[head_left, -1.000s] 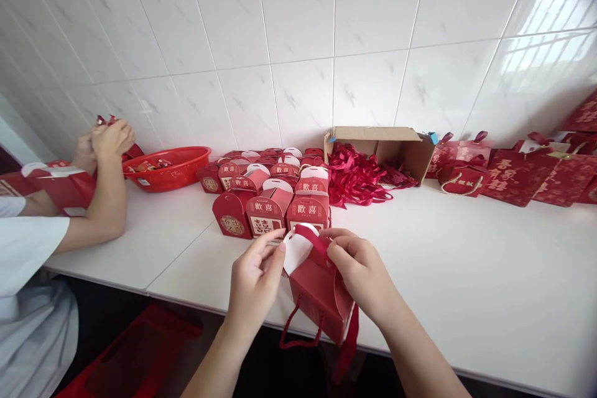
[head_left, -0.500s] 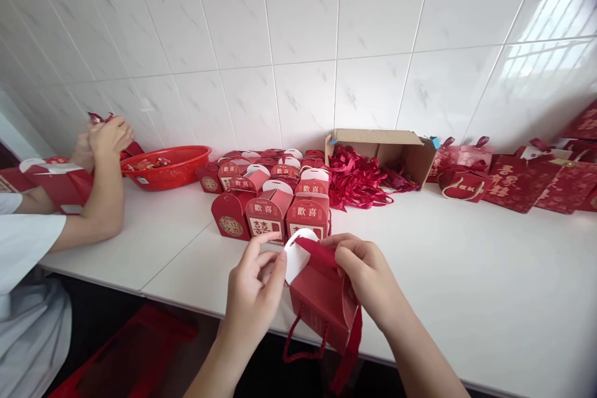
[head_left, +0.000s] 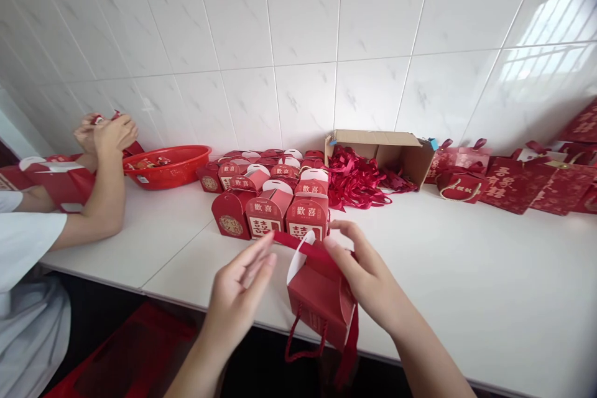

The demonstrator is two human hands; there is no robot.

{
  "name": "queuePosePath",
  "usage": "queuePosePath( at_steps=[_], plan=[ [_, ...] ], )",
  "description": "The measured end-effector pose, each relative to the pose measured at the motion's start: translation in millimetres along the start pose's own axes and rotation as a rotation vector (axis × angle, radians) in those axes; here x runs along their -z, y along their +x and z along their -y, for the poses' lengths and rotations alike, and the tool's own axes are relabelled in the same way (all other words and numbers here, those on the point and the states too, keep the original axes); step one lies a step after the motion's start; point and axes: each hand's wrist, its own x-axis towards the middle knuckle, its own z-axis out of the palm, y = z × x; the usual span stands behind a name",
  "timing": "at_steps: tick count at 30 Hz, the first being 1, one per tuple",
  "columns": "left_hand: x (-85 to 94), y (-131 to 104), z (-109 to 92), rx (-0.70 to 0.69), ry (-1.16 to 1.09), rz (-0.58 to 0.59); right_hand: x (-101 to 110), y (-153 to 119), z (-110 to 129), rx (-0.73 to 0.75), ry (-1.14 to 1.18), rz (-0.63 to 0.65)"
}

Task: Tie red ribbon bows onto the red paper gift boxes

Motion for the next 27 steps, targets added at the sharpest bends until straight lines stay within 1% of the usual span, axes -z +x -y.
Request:
queuePosePath(
  at_steps=[1, 3, 4, 5, 6, 7, 8, 9, 10, 12, 13, 15, 17, 19, 21, 22, 24, 25, 26, 27],
  plan=[
    [10.3, 3.1, 5.4, 0.04, 0.018, -0.047, 5.4, -5.7, -3.9, 0.015, 0.012, -0.067],
    [32.3, 9.4, 16.9, 0.12, 0.086, -0.178, 17.2, -19.4, -14.5, 0.034, -0.006, -0.204],
    [41.8, 11.8, 21.7, 0.131, 0.147, -0.25, 22.5, -26.8, -20.4, 0.031, -0.026, -0.24],
    [48.8, 13.3, 25.2, 0.118, 0.223, -0.314, 26.6, -33.8, -26.3, 0.017, -0.047, -0.234],
    [52.5, 13.7, 26.8, 0.086, 0.284, -0.361, 29.2, -40.2, -31.7, -0.005, -0.064, -0.186],
    [52.7, 13.2, 26.5, 0.046, 0.323, -0.368, 30.2, -45.4, -36.4, -0.03, -0.071, -0.113],
    [49.2, 12.2, 24.4, 0.012, 0.324, -0.328, 29.5, -49.4, -40.4, -0.052, -0.067, -0.04],
    [42.7, 11.1, 20.9, -0.011, 0.287, -0.243, 27.5, -52.0, -43.6, -0.071, -0.049, 0.013],
    [33.7, 10.5, 16.7, -0.016, 0.221, -0.122, 24.5, -53.2, -46.2, -0.091, -0.016, 0.038],
    [12.4, 11.4, 8.5, -0.009, 0.062, 0.142, 18.0, -51.9, -50.2, -0.13, 0.092, 0.034],
    [1.9, 12.7, 5.5, -0.015, -0.007, 0.242, 15.5, -49.8, -51.7, -0.147, 0.155, 0.027],
    [-15.5, 15.3, 2.1, -0.038, -0.091, 0.355, 13.6, -43.4, -54.0, -0.167, 0.276, 0.055],
    [-26.2, 14.6, 1.1, -0.034, -0.113, 0.4, 16.8, -35.3, -54.9, -0.177, 0.346, 0.123],
    [-30.6, 9.0, 0.0, 0.023, -0.146, 0.41, 24.5, -27.0, -54.5, -0.18, 0.331, 0.185],
    [-31.2, 0.2, -1.7, 0.089, -0.225, 0.408, 34.5, -20.0, -53.9, -0.165, 0.264, 0.199],
    [-30.7, -4.1, -2.5, 0.118, -0.254, 0.415, 39.7, -17.4, -53.8, -0.15, 0.222, 0.178],
    [-28.9, -10.3, -2.0, 0.152, -0.248, 0.456, 49.3, -14.3, -54.4, -0.102, 0.111, 0.063],
    [-27.6, -11.4, -0.3, 0.154, -0.212, 0.47, 53.5, -13.8, -55.0, -0.068, 0.037, -0.03],
    [-26.0, -11.3, 2.5, 0.138, -0.157, 0.464, 57.3, -13.9, -55.8, -0.031, -0.042, -0.132],
    [-24.1, -9.9, 6.3, 0.099, -0.093, 0.423, 60.8, -14.6, -56.5, 0.002, -0.118, -0.231]
  ],
)
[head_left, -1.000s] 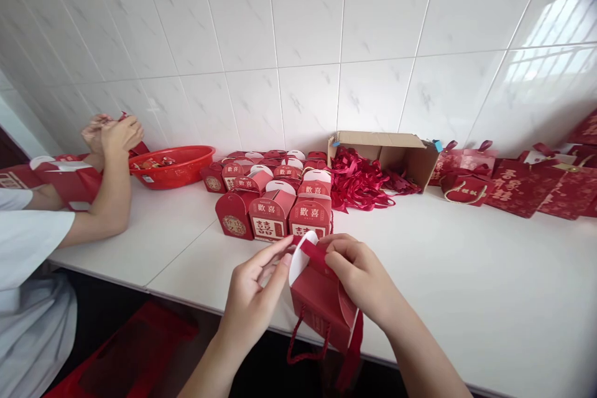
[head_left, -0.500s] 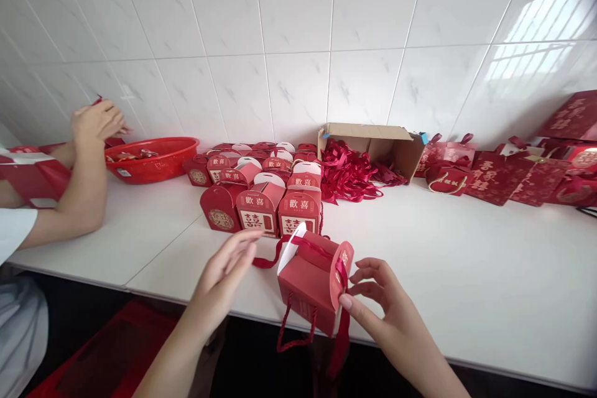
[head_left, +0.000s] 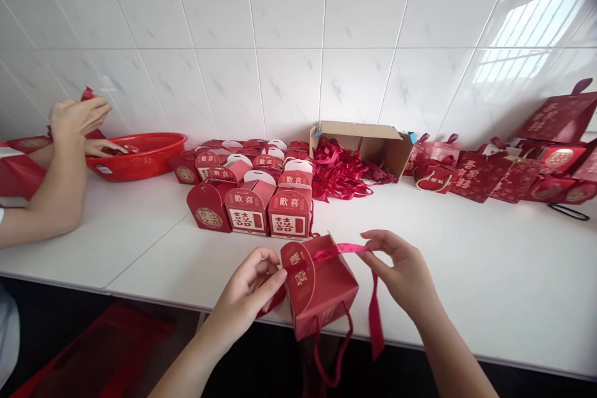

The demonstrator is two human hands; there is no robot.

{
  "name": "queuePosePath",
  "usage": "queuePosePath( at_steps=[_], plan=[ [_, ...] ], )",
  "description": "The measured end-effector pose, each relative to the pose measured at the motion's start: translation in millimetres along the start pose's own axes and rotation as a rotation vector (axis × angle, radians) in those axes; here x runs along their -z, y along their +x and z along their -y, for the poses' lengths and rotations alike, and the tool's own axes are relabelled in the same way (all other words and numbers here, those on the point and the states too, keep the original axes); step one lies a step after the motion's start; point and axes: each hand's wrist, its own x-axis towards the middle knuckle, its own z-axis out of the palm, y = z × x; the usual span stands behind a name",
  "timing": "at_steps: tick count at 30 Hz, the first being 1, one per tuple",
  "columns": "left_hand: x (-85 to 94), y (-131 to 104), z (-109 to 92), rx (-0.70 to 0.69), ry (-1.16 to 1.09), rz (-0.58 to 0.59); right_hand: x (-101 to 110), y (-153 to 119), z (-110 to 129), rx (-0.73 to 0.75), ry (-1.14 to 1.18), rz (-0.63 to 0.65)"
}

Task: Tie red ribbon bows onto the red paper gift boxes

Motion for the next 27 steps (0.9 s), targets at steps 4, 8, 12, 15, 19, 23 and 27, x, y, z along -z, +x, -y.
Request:
queuePosePath(
  at_steps=[4, 8, 12, 15, 19, 23, 27],
  plan=[
    [16.5, 6.2, 17.0, -0.255, 0.307, -0.369, 11.5, -3.3, -4.8, 0.009, -0.165, -0.228],
    [34.8, 5.1, 25.5, -0.472, 0.559, -0.55, 19.3, -6.5, -11.9, 0.005, -0.215, -0.29],
    [49.9, -1.5, 25.3, -0.649, 0.73, -0.559, 24.2, -5.5, -19.3, 0.076, -0.245, -0.314],
    [57.8, -6.2, 27.2, -0.677, 0.776, -0.594, 28.2, -2.6, -23.3, 0.109, -0.318, -0.347],
    [65.3, -11.9, 41.0, -0.566, 0.756, -0.598, 31.1, 0.6, -31.3, 0.102, -0.344, -0.379],
    [71.2, -16.3, 61.9, -0.456, 0.76, -0.541, 28.4, 0.3, -43.9, 0.077, -0.385, -0.287],
    [73.2, -18.1, 74.2, -0.405, 0.766, -0.551, 23.3, -2.0, -52.2, 0.081, -0.427, -0.228]
  ],
)
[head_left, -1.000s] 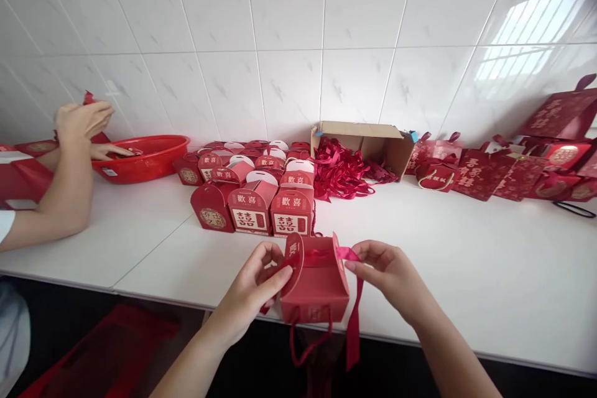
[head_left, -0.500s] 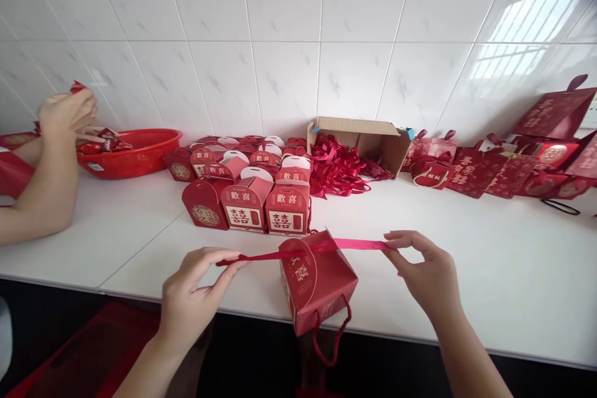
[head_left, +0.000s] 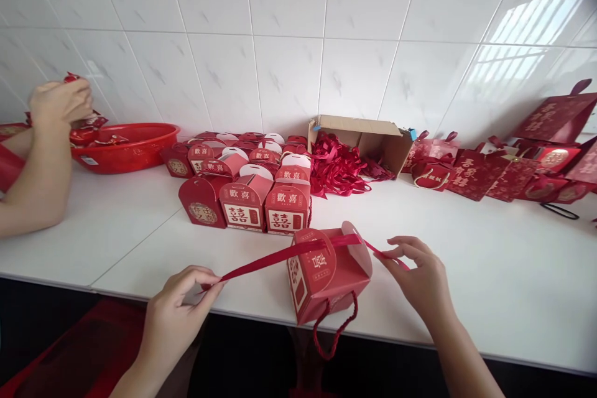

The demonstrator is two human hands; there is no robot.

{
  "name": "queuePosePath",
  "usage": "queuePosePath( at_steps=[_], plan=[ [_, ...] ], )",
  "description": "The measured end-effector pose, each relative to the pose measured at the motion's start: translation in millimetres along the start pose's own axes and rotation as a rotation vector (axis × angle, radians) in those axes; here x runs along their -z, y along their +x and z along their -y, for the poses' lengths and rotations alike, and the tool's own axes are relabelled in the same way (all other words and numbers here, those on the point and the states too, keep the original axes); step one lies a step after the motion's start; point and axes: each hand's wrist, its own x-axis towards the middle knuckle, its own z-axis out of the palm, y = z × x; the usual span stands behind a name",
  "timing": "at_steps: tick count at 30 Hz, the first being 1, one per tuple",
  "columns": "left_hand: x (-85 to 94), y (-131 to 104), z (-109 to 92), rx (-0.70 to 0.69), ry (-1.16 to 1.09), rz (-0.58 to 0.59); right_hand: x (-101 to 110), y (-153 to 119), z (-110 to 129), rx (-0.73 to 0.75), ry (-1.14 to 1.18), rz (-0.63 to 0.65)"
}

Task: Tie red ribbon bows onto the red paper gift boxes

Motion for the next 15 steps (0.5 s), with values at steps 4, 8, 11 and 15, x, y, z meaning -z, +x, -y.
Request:
queuePosePath(
  at_steps=[4, 8, 11, 15],
  plan=[
    [-2.0, -2.1, 3.5, 0.011, 0.018, 0.003, -8.9, -7.3, 4.2, 0.08, -0.011, 0.124],
    [0.8, -7.1, 10.0, 0.047, 0.051, -0.009, -18.3, -15.1, 6.5, 0.16, -0.09, 0.248],
    [4.5, -11.7, 15.1, 0.044, 0.075, -0.014, -16.4, -15.4, 2.3, 0.146, -0.089, 0.266],
    [6.5, -10.5, 15.0, 0.086, 0.082, -0.051, 0.1, -10.1, -2.8, 0.041, -0.088, 0.149]
  ],
)
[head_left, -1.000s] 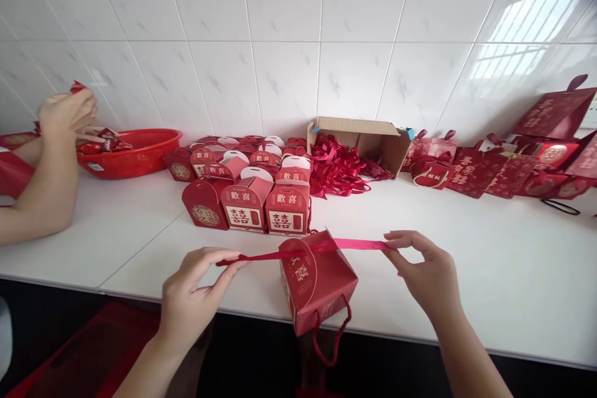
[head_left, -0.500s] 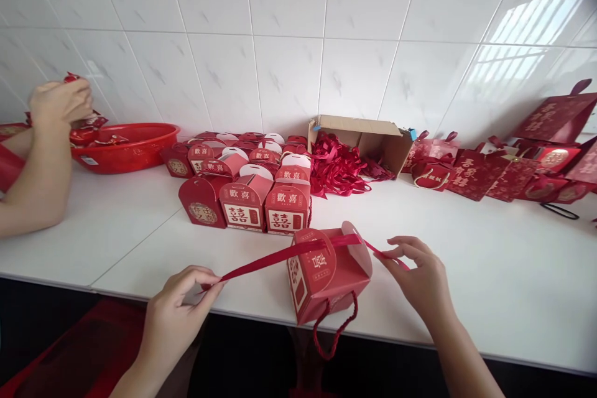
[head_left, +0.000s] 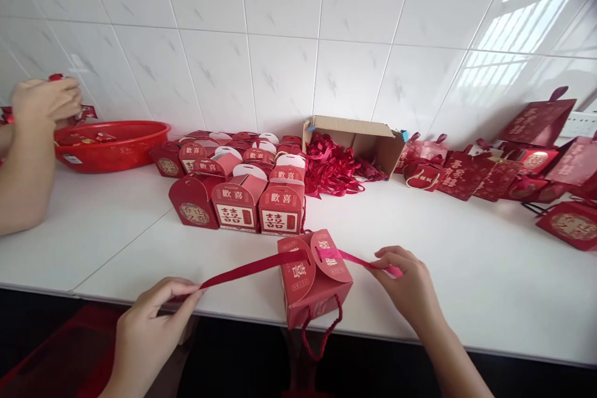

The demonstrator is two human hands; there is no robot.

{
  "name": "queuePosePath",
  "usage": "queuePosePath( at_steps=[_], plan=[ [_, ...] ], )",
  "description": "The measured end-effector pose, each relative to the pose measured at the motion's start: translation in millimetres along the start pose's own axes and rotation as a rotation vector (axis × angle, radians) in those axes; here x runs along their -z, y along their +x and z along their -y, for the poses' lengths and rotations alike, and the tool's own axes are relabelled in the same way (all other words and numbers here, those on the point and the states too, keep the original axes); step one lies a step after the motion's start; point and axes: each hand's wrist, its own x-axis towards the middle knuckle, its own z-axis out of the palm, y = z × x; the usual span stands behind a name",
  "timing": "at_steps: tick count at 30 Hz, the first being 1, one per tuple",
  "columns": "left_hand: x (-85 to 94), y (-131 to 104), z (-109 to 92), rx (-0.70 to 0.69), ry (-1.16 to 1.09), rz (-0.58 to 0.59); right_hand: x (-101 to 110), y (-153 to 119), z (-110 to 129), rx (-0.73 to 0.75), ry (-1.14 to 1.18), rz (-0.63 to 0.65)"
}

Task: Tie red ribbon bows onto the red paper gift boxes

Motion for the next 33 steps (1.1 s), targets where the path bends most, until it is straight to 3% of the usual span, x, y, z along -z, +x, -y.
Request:
queuePosePath(
  at_steps=[5, 9, 13, 16, 18, 20, 24, 27, 30, 33],
  plan=[
    [-4.2, 10.1, -13.3, 0.013, -0.009, 0.002, 17.9, -5.0, -3.4, -0.05, 0.004, -0.089],
    [-12.8, 19.9, -18.7, -0.043, -0.016, -0.001, 18.2, -9.6, -5.2, 0.011, -0.047, -0.139],
    [-20.9, 29.6, -14.7, -0.061, 0.043, 0.058, 15.1, -6.2, -9.0, -0.011, -0.199, -0.07],
    [-17.0, 27.4, -18.1, -0.002, 0.156, 0.089, 16.0, -9.6, -5.6, -0.042, -0.21, -0.078],
    [-9.0, 18.7, -29.2, -0.005, 0.157, 0.09, 17.7, -17.1, 4.0, -0.007, -0.098, -0.106],
    [-0.7, 6.4, -47.2, -0.054, 0.041, 0.204, 19.0, -25.8, 18.8, 0.046, 0.09, -0.013],
    [1.5, -11.9, -86.5, 0.004, -0.094, 0.556, 15.8, -34.1, 49.7, -0.01, 0.309, 0.417],
    [-10.8, -9.5, -100.2, 0.08, -0.097, 0.646, 9.7, -29.6, 59.2, -0.065, 0.313, 0.563],
    [-22.6, 2.7, -100.6, 0.172, -0.252, 0.544, 4.1, -20.4, 54.8, -0.188, 0.363, 0.486],
    [-26.7, 15.2, -102.7, 0.417, -0.698, 0.411, -1.5, -10.7, 47.4, -0.346, 0.595, 0.315]
  ],
)
